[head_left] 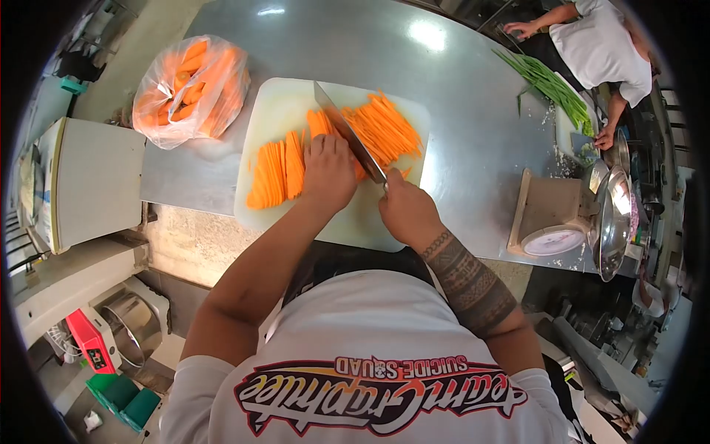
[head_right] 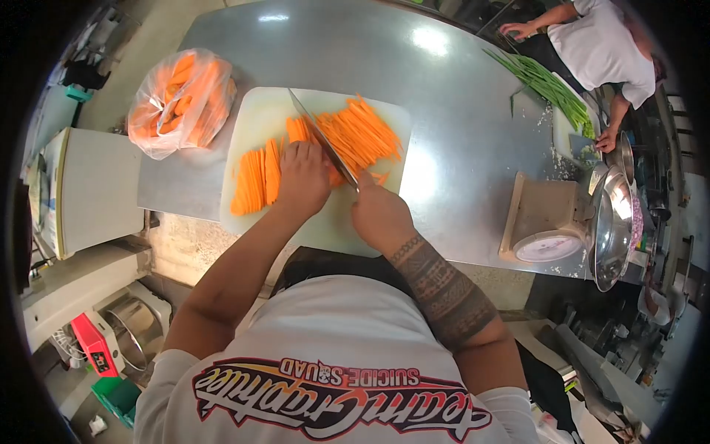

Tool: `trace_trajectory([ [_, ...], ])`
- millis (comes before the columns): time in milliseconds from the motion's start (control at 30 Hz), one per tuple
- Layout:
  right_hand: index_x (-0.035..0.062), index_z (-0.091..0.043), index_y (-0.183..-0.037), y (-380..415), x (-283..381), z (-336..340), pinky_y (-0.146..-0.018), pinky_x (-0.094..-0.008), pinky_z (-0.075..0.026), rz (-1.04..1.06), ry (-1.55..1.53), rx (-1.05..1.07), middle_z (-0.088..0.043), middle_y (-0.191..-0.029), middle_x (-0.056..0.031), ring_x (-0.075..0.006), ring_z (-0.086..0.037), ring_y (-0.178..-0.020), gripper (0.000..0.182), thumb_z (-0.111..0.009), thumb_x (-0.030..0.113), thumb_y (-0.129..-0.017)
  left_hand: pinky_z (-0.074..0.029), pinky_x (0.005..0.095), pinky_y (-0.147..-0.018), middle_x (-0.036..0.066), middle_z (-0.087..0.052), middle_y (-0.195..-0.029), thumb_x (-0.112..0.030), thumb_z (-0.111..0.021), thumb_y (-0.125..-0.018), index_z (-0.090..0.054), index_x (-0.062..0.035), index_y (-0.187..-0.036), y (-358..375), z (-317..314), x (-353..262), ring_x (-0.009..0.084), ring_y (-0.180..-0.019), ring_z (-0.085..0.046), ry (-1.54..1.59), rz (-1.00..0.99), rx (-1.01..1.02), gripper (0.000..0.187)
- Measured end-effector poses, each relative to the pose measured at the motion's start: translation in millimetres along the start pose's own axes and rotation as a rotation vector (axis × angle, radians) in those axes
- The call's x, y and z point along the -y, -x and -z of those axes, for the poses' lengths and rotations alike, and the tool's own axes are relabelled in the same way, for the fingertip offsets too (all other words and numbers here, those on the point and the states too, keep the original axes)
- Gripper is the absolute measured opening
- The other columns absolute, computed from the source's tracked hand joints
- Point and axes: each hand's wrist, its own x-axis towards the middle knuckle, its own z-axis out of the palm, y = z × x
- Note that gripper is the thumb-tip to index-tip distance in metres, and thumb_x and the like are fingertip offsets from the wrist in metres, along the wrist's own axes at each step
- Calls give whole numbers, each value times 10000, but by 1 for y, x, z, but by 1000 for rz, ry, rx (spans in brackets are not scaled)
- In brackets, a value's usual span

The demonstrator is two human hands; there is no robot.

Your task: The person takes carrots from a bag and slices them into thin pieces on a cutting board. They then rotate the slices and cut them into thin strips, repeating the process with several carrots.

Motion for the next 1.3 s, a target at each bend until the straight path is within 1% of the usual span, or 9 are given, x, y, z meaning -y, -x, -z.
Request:
trace_trajectory([
  [133,-33,-516,-1113,11,-2,-7,-757,-555,-590,-36,37,20,-729,-894,-278,-459,-737,-827,229,-580,90,-931,-456,488,-1062,167,-610,-1257,-180,-844,-838,-638,-3,-1276,12,57,-10,397,-1208,-549,73,-26,49,515],
  [233,-34,-512,-1121,10,3,-9,-747,-548,-590,21,67,-9,-727,-891,-279,-455,-737,-821,232,-583,86,-936,-477,477,-1051,146,-596,-1286,-217,-897,-800,-648,-32,-1302,6,55,-10,383,-1185,-555,-49,3,334,590],
  [333,-33,-517,-1121,28,25,27,-734,-541,-590,14,70,23,-727,-884,-275,-449,-737,-813,227,-586,85,-939,-523,478,-984,150,-586,-1295,-214,-808,-862,-663,-30,-1243,0,49,-13,384,-1201,-553,-194,-22,353,447],
  [633,-59,-532,-1165,12,35,19,-733,-546,-590,16,71,14,-733,-863,-258,-443,-740,-824,258,-564,73,-945,-464,437,-1016,131,-616,-1222,-256,-883,-810,-672,-24,-1241,3,41,-2,377,-1145,-550,-179,-78,284,533],
  [767,-46,-542,-1141,39,45,38,-741,-548,-594,-12,70,51,-737,-886,-265,-444,-744,-841,232,-552,93,-956,-515,473,-980,140,-587,-1289,-200,-799,-849,-688,-28,-1207,5,38,0,371,-1168,-551,-165,-91,276,412],
  [867,-41,-538,-1123,0,21,-15,-745,-547,-596,35,81,-17,-739,-901,-269,-442,-745,-841,216,-563,87,-951,-505,475,-989,141,-592,-1292,-177,-773,-857,-692,-22,-1194,2,35,1,373,-1169,-547,-208,-95,291,380],
  [1067,-38,-543,-1106,38,59,47,-764,-551,-593,-73,98,107,-739,-924,-278,-446,-745,-855,211,-581,90,-943,-499,483,-990,140,-596,-1288,-143,-742,-863,-696,-17,-1188,6,36,0,383,-1177,-540,-121,-81,249,351],
  [1167,-38,-543,-1121,4,25,-15,-781,-545,-595,-5,63,-15,-738,-929,-281,-447,-747,-874,222,-579,95,-948,-497,487,-994,143,-595,-1289,-142,-744,-862,-697,-21,-1196,9,40,-2,386,-1182,-537,-144,-78,266,358],
  [1300,-42,-547,-1146,14,50,27,-785,-535,-599,-44,77,62,-737,-926,-282,-446,-749,-885,240,-578,90,-948,-490,489,-1002,152,-592,-1287,-124,-740,-859,-694,-14,-1194,9,40,1,390,-1185,-534,-72,-83,244,356],
])
